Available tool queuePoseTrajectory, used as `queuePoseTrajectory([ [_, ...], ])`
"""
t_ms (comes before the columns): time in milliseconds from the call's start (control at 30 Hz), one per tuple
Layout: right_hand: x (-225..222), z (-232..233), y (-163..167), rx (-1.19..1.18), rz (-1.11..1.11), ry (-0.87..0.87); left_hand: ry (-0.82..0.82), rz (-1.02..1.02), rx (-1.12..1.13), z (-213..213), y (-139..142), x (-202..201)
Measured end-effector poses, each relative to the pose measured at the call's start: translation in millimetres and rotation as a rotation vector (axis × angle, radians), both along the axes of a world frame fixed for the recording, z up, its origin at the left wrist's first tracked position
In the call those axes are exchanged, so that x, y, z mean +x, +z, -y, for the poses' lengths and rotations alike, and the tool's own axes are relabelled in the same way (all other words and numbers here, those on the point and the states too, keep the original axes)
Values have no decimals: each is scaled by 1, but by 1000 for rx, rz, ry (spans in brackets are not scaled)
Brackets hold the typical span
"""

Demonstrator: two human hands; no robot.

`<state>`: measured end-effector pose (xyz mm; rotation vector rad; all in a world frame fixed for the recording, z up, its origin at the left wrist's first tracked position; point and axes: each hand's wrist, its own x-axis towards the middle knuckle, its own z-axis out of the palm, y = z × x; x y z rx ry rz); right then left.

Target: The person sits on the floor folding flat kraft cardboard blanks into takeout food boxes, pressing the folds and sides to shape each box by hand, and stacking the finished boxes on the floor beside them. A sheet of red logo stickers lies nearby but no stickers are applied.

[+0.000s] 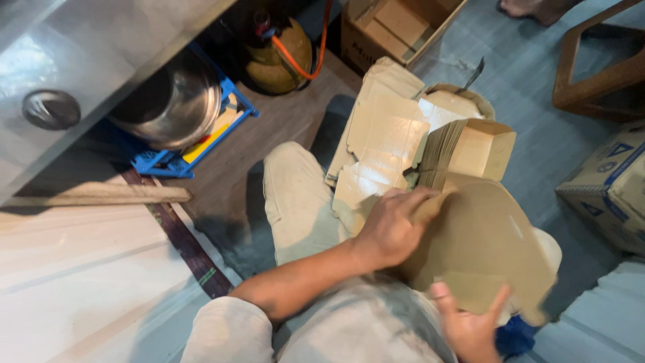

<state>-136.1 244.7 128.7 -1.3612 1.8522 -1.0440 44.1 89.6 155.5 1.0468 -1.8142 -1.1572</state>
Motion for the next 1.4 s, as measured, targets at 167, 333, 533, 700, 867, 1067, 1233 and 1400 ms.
queuePoseTrajectory([
  [167,-7,-3,-26,-113,-206,234,22,141,-311,-6,13,-4],
  [333,-13,24,-9,-168,405,-255,-187,155,-241,2,30,13],
  [533,-29,65,34,-487,846,-266,-484,-173,73,26,42,39],
  [700,-29,69,49,-540,891,-283,-639,30,254,37,24,23],
  [867,-27,68,45,-560,803,-311,-561,264,576,24,0,10],
  [1067,-30,72,56,-536,850,-432,-810,-261,481,36,-36,36],
  [1233,-25,85,59,-452,896,-414,-544,393,470,25,-63,28],
  [1400,-44,94,58,-352,750,-111,-197,175,311,9,-64,14],
])
